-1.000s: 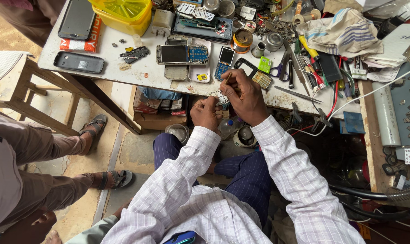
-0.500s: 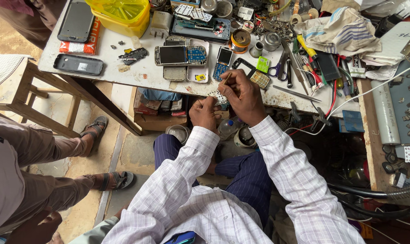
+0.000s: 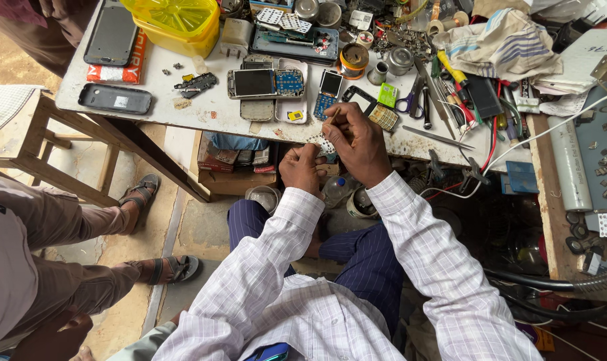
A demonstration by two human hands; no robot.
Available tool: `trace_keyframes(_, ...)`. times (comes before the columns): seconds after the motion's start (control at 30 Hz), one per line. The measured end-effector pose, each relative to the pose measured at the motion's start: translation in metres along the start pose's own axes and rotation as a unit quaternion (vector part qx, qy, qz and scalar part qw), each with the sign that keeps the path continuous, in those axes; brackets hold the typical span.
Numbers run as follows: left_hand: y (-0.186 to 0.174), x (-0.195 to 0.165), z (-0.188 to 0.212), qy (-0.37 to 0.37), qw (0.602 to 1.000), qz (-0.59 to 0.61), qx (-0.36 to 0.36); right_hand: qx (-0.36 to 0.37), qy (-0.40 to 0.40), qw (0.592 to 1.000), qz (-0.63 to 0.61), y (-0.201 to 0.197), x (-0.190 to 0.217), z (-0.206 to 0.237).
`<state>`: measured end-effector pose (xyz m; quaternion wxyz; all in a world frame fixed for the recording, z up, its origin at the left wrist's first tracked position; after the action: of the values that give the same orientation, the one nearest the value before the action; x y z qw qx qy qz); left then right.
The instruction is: The person cleans a small circuit board with a toothbrush, then applies a white paste from a tube onto the internal components of a disassembled mobile phone. They use a metal tool to spread the paste and wipe the phone with a cloth.
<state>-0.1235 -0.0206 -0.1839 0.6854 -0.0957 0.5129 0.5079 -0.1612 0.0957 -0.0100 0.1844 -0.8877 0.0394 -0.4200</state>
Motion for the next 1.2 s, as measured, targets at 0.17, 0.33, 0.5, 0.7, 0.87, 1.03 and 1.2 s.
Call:
trace_keyframes(0.17, 0.0, 0.0, -0.002, 0.01, 1.0, -0.004, 0.003, -0.002, -0.035, 0.999, 0.016, 0.001, 0.006, 0.001)
trace_keyframes(0.33, 0.0, 0.001, -0.001, 0.01, 1.0, 0.004, 0.0, -0.007, -0.01, 1.0, 0.006, 0.001, 0.002, 0.002)
trace_keyframes(0.5, 0.001, 0.001, -0.001, 0.011, 1.0, 0.014, 0.008, -0.013, -0.058, 0.998, 0.026, -0.002, 0.011, 0.004)
trace_keyframes(0.7, 0.001, 0.001, -0.001, 0.017, 1.0, 0.013, 0.0, -0.002, -0.03, 1.0, 0.009, -0.002, 0.008, 0.003)
trace_keyframes(0.87, 0.0, 0.001, 0.0, 0.01, 1.0, 0.004, 0.0, 0.0, -0.003, 1.0, -0.006, -0.003, 0.003, 0.003)
trace_keyframes(1.03, 0.0, 0.0, 0.0, 0.013, 1.0, -0.001, -0.001, 0.007, -0.02, 1.0, 0.012, -0.002, 0.004, 0.002)
trace_keyframes(1.2, 0.0, 0.002, -0.001, 0.009, 1.0, 0.0, -0.001, 0.012, -0.012, 1.0, -0.019, 0.0, 0.003, 0.003)
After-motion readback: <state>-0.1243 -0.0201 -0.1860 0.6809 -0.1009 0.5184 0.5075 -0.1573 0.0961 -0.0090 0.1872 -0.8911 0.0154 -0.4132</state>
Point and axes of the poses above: each hand's wrist, its own z-axis away from the middle knuckle, its own y-axis out of the palm, x = y × z, the point moved 10 cm from there along -z, towards the middle knuckle, and after that the axes turned 11 degrees about -x, right-handed, at the moved point
